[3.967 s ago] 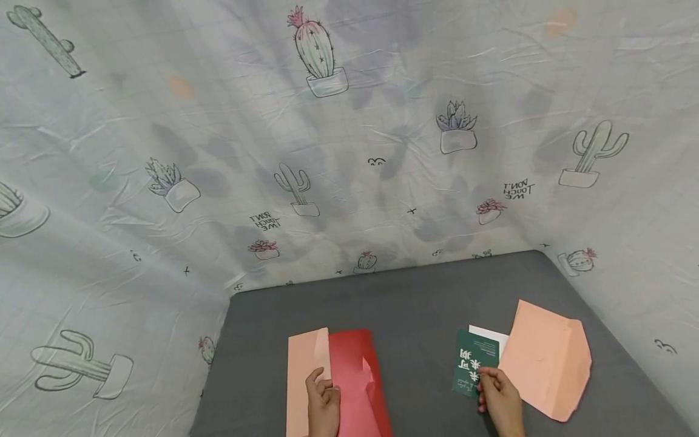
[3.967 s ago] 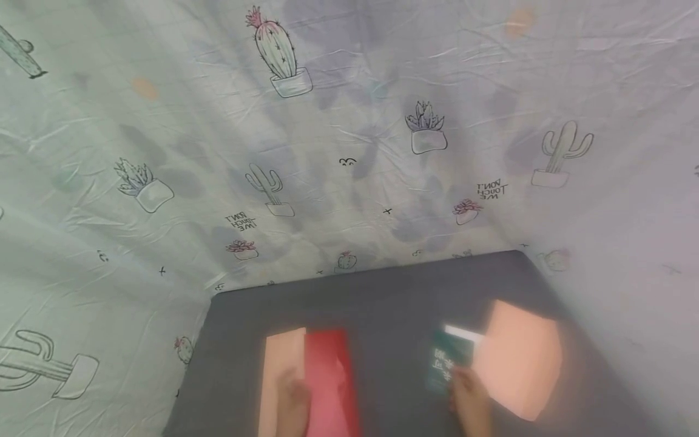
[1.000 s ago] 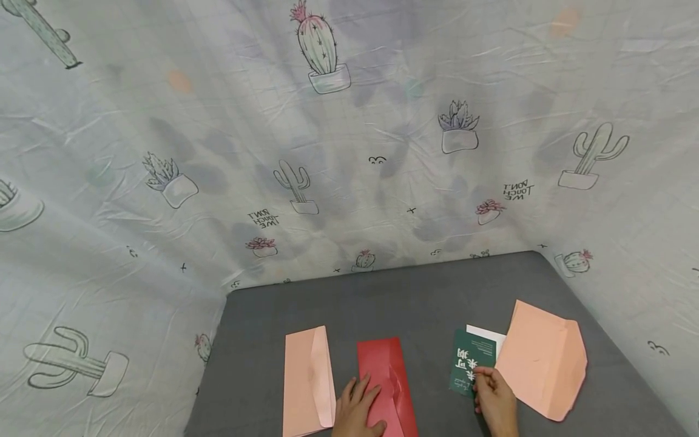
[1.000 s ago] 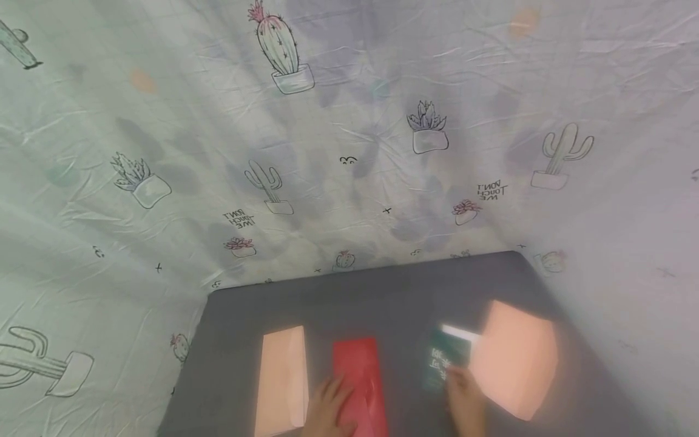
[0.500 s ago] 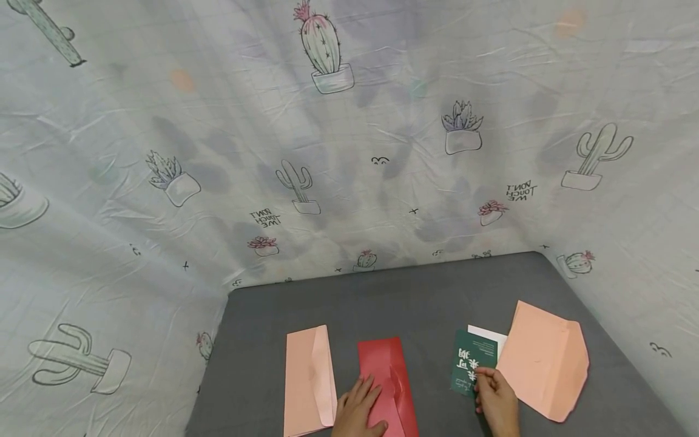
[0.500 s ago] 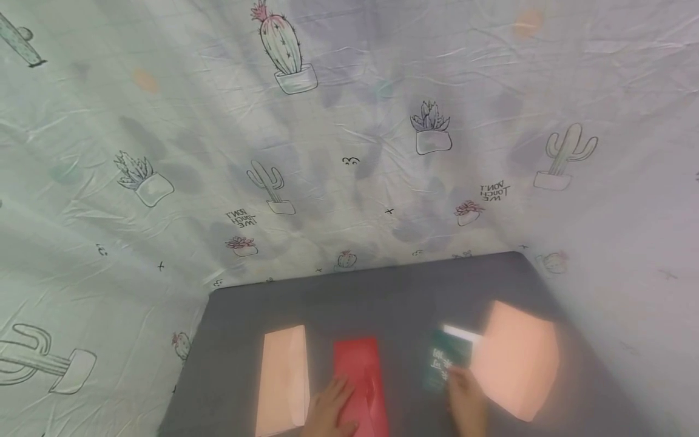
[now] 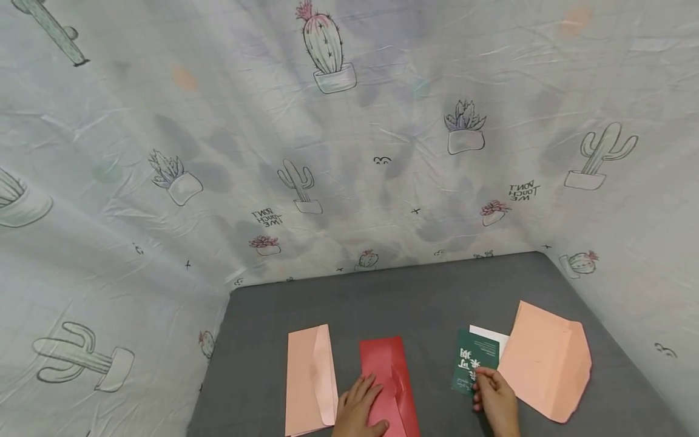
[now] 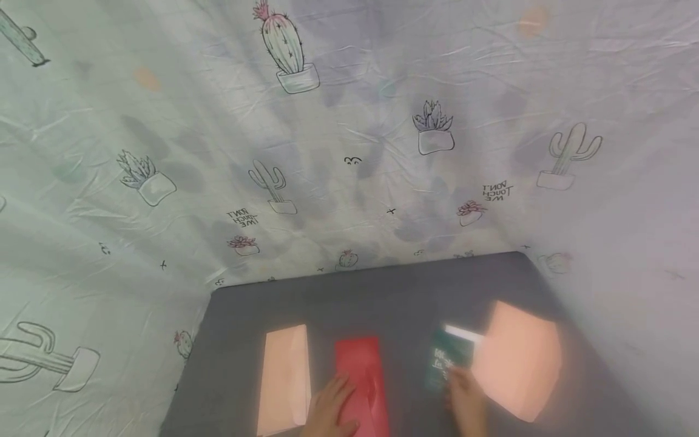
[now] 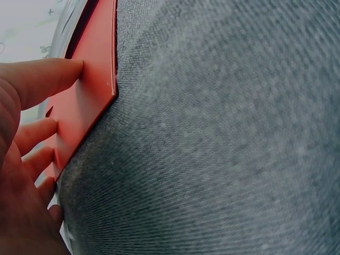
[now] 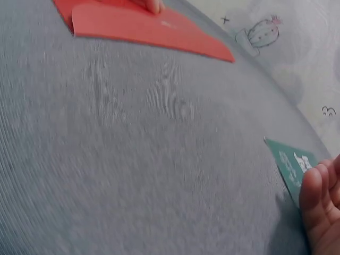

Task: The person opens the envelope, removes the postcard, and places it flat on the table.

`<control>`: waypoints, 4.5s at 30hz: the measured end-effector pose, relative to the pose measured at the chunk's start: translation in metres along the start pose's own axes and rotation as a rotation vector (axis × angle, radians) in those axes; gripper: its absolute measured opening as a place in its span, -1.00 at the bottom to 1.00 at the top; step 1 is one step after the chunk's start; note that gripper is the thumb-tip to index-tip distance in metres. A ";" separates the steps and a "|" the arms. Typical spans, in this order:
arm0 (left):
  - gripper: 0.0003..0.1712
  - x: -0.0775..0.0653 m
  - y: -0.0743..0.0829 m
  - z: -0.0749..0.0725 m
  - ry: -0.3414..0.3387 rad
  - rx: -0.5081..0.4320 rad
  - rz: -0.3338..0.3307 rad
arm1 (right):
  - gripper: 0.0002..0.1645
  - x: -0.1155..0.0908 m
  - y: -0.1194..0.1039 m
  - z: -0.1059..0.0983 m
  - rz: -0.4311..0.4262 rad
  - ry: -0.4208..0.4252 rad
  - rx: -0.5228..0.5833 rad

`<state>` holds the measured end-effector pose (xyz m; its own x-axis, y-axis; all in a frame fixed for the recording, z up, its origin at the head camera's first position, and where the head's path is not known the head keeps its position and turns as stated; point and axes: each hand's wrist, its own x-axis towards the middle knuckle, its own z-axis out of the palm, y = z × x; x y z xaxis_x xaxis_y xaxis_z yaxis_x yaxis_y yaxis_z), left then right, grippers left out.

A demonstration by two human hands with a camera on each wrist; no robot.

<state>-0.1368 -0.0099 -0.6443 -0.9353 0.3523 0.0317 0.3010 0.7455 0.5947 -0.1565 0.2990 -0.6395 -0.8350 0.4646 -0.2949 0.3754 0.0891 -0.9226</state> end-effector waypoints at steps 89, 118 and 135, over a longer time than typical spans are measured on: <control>-0.25 -0.002 -0.003 0.005 0.002 0.015 -0.011 | -0.30 -0.059 -0.018 0.074 -0.389 -0.577 -0.450; -0.25 -0.006 -0.009 0.012 0.004 0.021 0.013 | -0.31 -0.047 -0.014 0.057 -0.269 -0.566 -0.263; -0.27 -0.005 -0.009 0.011 0.038 0.074 0.031 | -0.23 -0.045 -0.020 0.071 -0.297 -0.526 -0.475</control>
<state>-0.1329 -0.0128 -0.6586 -0.9315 0.3547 0.0806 0.3411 0.7747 0.5325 -0.1550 0.2141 -0.6250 -0.9646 -0.1075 -0.2407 0.1390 0.5685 -0.8108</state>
